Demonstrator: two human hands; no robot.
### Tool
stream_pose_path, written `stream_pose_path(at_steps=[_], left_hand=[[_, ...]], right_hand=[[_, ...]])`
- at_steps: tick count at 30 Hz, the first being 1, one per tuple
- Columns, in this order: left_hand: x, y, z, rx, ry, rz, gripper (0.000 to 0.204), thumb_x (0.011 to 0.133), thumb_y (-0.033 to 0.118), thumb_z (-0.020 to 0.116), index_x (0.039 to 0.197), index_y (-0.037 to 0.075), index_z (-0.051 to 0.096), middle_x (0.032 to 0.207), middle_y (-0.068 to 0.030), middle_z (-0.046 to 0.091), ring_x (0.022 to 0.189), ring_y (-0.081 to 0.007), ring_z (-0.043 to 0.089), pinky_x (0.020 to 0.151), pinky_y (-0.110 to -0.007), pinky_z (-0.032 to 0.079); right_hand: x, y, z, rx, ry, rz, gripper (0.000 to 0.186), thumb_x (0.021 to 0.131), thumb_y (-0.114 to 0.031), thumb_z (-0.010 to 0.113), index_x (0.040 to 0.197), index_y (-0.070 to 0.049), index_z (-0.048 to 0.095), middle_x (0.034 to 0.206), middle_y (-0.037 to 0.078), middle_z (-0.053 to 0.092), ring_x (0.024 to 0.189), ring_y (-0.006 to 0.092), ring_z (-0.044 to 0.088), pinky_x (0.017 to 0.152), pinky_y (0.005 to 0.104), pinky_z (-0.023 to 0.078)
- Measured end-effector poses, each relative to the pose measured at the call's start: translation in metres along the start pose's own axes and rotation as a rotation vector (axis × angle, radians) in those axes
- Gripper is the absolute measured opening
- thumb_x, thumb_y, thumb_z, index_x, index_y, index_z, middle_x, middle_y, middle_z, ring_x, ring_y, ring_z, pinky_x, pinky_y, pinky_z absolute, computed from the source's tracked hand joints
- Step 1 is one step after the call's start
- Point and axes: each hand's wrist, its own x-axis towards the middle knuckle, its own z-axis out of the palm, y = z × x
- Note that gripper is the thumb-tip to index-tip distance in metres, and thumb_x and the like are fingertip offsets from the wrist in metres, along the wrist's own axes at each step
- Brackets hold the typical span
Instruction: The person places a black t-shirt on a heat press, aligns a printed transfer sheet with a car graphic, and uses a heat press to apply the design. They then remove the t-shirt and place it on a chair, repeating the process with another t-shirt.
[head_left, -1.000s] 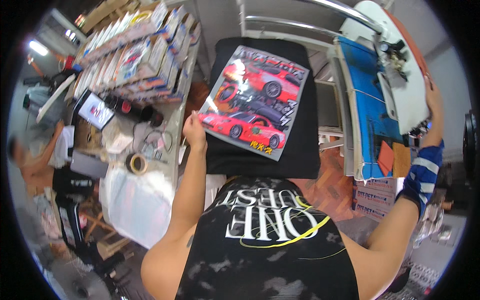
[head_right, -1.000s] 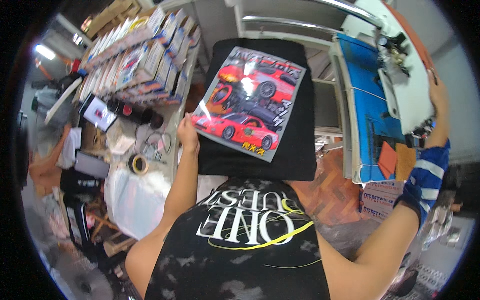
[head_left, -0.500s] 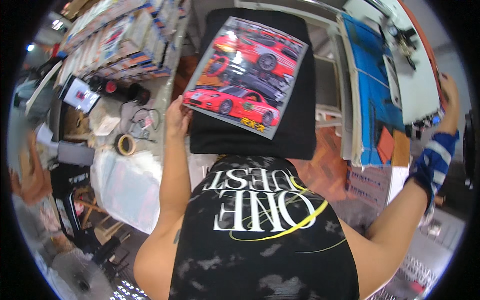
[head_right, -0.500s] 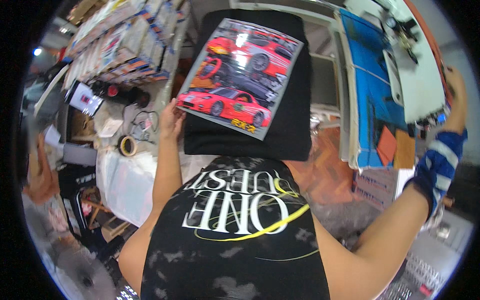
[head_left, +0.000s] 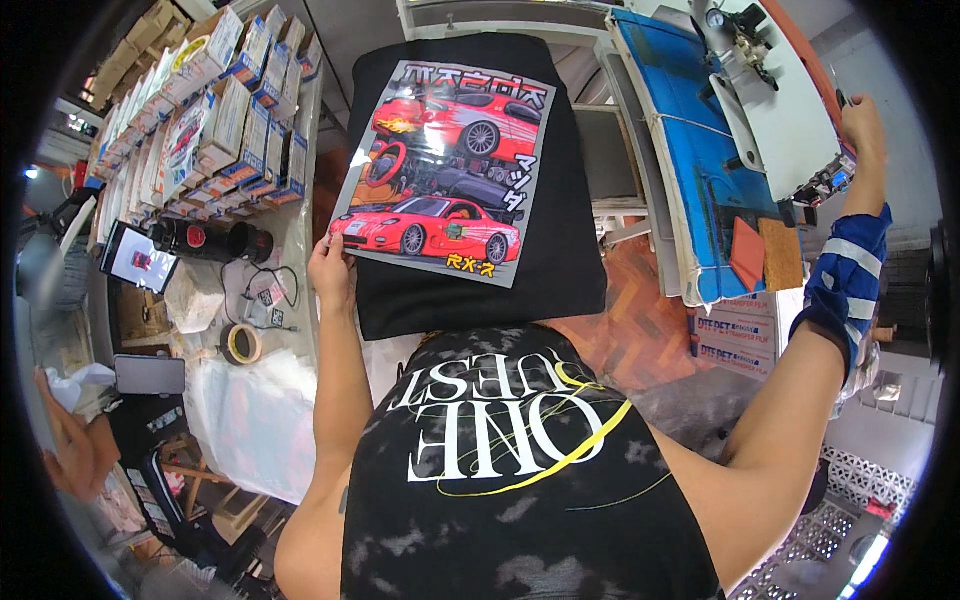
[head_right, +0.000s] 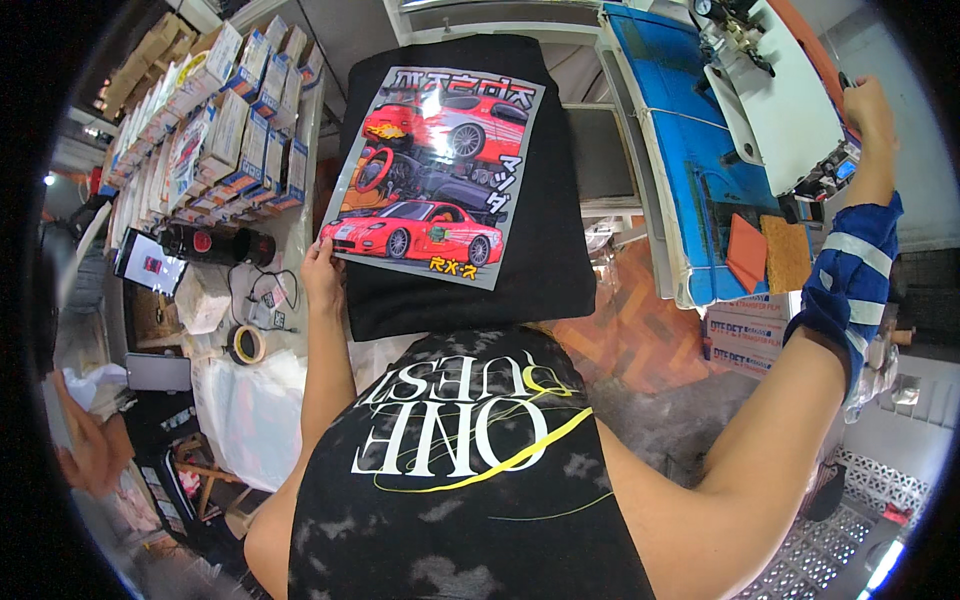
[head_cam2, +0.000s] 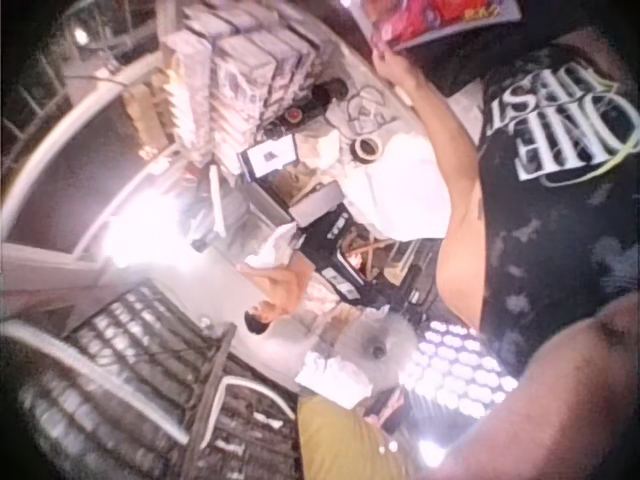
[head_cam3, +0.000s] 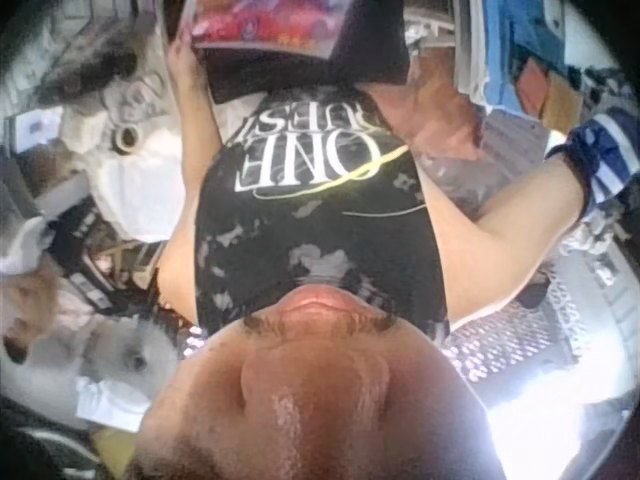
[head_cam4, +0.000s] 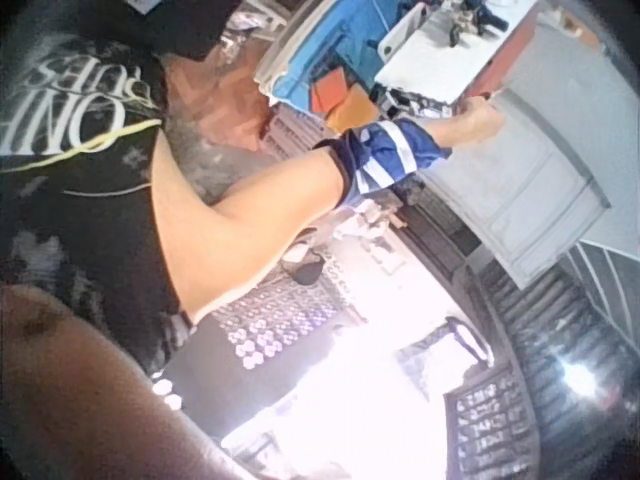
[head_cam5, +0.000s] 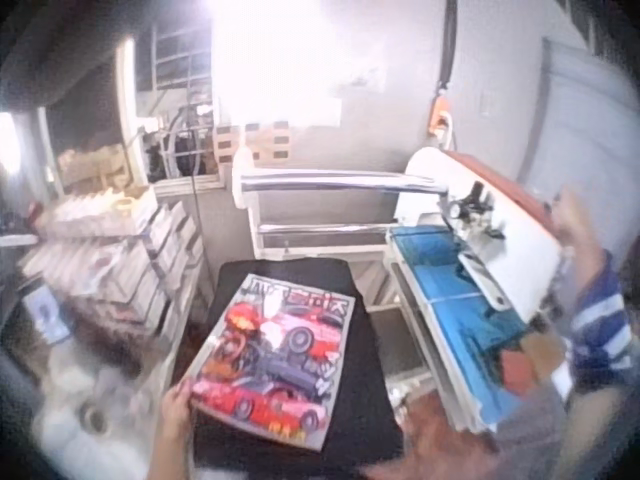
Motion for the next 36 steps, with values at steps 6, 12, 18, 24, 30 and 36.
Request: stream_pose_path(at_steps=[6, 12, 18, 24, 30, 36], left_hand=[[0.041, 0.05, 0.045, 0.447, 0.348, 0.681, 0.03, 0.107, 0.019, 0.058, 0.123, -0.004, 0.071, 0.107, -0.0111, 0.076, 0.097, -0.0219, 0.071, 0.087, -0.036, 0.054], [0.006, 0.232, 0.146, 0.566, -0.012, 1.479, 0.024, 0.094, -0.007, 0.058, 0.11, 0.0, 0.075, 0.104, -0.0171, 0.076, 0.095, -0.0326, 0.074, 0.085, -0.038, 0.058], [-0.079, 0.242, 0.161, 0.685, -0.68, 1.668, 0.028, 0.082, -0.011, 0.063, 0.101, 0.004, 0.076, 0.1, -0.0152, 0.077, 0.09, -0.0308, 0.076, 0.078, -0.039, 0.062], [-0.09, 0.124, 0.132, 1.223, -0.906, 1.296, 0.024, 0.08, 0.003, 0.065, 0.103, 0.009, 0.072, 0.097, -0.0084, 0.073, 0.098, -0.0289, 0.072, 0.096, -0.043, 0.055], [-0.037, 0.16, 0.072, 1.737, -0.53, 1.025, 0.038, 0.082, 0.007, 0.068, 0.119, 0.005, 0.072, 0.114, -0.0178, 0.07, 0.111, -0.0368, 0.065, 0.102, -0.049, 0.048], [-0.039, 0.027, 0.23, 1.354, -0.202, 0.844, 0.067, 0.097, 0.052, 0.063, 0.147, 0.008, 0.057, 0.15, -0.0269, 0.049, 0.143, -0.0496, 0.038, 0.118, -0.07, 0.025]], right_hand=[[-0.018, 0.021, -0.021, 0.549, 0.177, 0.059, 0.041, 0.1, -0.014, 0.052, 0.139, -0.004, 0.056, 0.127, 0.019, 0.07, 0.119, 0.0294, 0.069, 0.097, 0.037, 0.054], [-0.124, -0.049, -0.083, 1.354, 0.157, -0.058, 0.031, 0.11, -0.002, 0.045, 0.139, 0.003, 0.053, 0.124, 0.015, 0.069, 0.108, 0.0195, 0.07, 0.097, 0.0292, 0.057], [-0.232, -0.078, -0.081, 1.6, 0.027, -0.151, 0.04, 0.108, -0.002, 0.052, 0.147, -0.001, 0.05, 0.119, 0.013, 0.066, 0.103, 0.019, 0.069, 0.099, 0.0352, 0.058], [-0.283, -0.078, -0.06, 1.617, -0.12, 0.061, 0.044, 0.108, -0.002, 0.052, 0.151, -0.002, 0.047, 0.108, 0.009, 0.063, 0.096, 0.0192, 0.067, 0.096, 0.037, 0.06], [-0.373, -0.118, -0.026, 1.727, -0.533, 0.188, 0.039, 0.11, -0.006, 0.048, 0.148, -0.004, 0.05, 0.105, 0.011, 0.063, 0.091, 0.0199, 0.068, 0.089, 0.0417, 0.063], [-0.494, -0.207, 0.039, 1.814, -1.157, 0.499, 0.043, 0.107, -0.019, 0.06, 0.147, -0.009, 0.047, 0.105, 0.009, 0.062, 0.09, 0.0202, 0.066, 0.078, 0.0381, 0.063]])
